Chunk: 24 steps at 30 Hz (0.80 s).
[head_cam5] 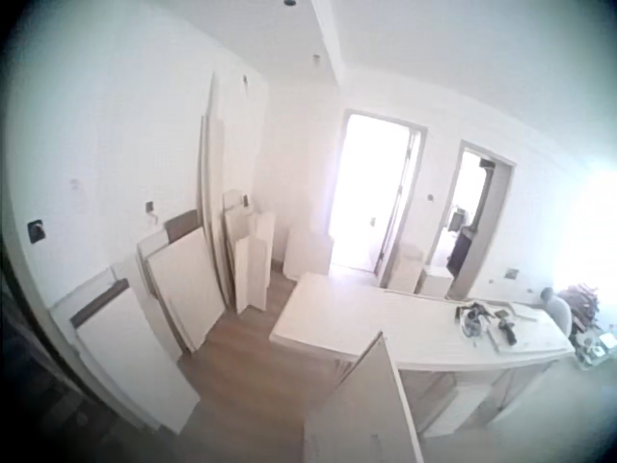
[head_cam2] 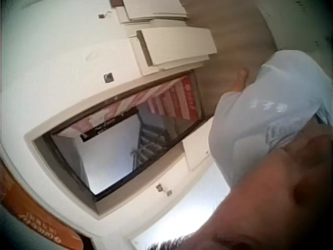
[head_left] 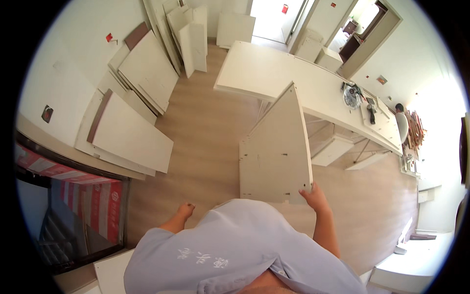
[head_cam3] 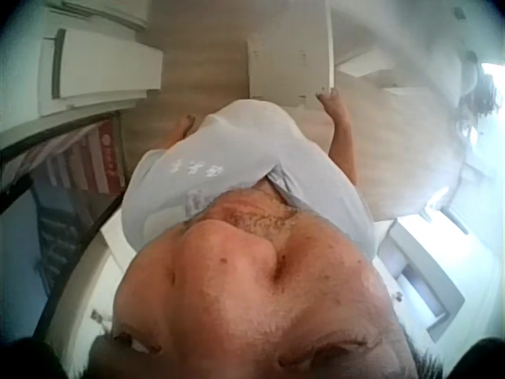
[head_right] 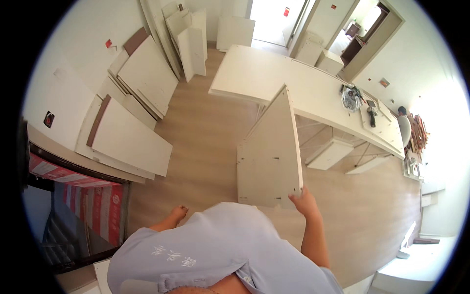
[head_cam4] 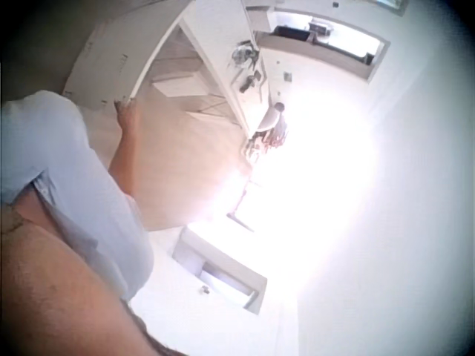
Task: The person assembles white furniture panels by using a utility knife to clear holes, a power drill to drive screws, and a manual screwdriver to secure connectors, while lifting and positioning wooden pieces.
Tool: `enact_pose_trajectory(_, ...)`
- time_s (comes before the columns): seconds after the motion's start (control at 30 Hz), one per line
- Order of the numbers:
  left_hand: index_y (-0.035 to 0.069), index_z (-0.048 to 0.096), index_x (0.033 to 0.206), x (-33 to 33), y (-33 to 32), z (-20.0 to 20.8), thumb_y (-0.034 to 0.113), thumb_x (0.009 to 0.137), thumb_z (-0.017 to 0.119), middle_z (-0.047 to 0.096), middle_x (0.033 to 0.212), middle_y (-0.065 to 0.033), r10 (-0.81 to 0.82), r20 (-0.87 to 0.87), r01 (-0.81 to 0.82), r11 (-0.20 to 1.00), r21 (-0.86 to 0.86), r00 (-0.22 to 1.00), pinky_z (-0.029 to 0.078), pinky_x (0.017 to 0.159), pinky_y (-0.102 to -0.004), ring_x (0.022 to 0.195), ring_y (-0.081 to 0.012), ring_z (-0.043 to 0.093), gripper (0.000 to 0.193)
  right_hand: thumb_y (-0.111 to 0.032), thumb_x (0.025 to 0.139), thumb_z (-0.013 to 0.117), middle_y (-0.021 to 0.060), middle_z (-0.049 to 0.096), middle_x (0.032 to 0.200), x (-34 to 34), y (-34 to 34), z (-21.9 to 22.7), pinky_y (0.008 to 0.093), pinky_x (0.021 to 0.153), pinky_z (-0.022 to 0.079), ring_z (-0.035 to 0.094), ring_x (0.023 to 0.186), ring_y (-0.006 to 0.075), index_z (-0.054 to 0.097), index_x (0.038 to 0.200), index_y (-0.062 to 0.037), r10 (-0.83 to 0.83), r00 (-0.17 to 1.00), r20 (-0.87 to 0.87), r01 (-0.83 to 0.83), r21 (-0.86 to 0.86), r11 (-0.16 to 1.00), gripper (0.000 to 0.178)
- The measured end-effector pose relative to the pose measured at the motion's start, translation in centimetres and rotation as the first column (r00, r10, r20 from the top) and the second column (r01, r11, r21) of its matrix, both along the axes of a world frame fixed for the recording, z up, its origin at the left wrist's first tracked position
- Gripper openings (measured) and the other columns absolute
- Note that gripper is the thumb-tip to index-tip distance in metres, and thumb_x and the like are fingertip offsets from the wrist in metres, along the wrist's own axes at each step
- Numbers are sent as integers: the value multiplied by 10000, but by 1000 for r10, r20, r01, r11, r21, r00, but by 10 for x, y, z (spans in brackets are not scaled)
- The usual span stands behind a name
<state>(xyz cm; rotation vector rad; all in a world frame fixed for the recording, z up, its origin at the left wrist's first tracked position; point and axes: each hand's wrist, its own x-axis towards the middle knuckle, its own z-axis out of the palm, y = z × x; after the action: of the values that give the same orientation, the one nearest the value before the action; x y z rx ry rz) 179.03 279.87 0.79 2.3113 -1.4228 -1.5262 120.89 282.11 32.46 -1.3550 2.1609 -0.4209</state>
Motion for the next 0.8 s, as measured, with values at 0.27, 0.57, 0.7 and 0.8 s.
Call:
enact_pose_trajectory(0.27,12,704,1167,-37,37,-17,359,952,682,725,927,-127,214,-278,-201,977,74,936,535,745,-419,831,-238,668,408,-326,902,752,180,742,1084,39,-70,26,414,864,544,700,991,276,689,1235,31,-36,983,181,15,120,993,493)
enact_pose_trajectory(0.57,35,673,1057,-128,64,-27,355,1004,636,677,909,-69,278,-499,-188,956,225,821,511,713,-363,795,-188,622,327,-233,919,736,213,722,1105,35,-185,17,444,831,564,710,965,317,648,1216,114,-195,907,374,139,172,975,465)
enact_pose_trajectory(0.7,72,659,1004,-212,54,-48,435,1018,622,604,805,-37,622,-583,-312,776,548,523,510,671,-358,732,-195,595,365,-90,933,657,234,701,1148,24,-200,6,446,889,589,719,1023,327,605,1260,108,-169,888,428,63,249,967,386)
enact_pose_trajectory(0.8,78,639,1126,-300,53,-98,504,1023,599,585,815,-22,792,-503,-254,596,762,346,549,733,-378,814,-207,636,440,-72,913,670,222,706,1132,11,-202,3,452,882,586,722,999,322,617,1242,107,-151,861,486,30,248,968,379)
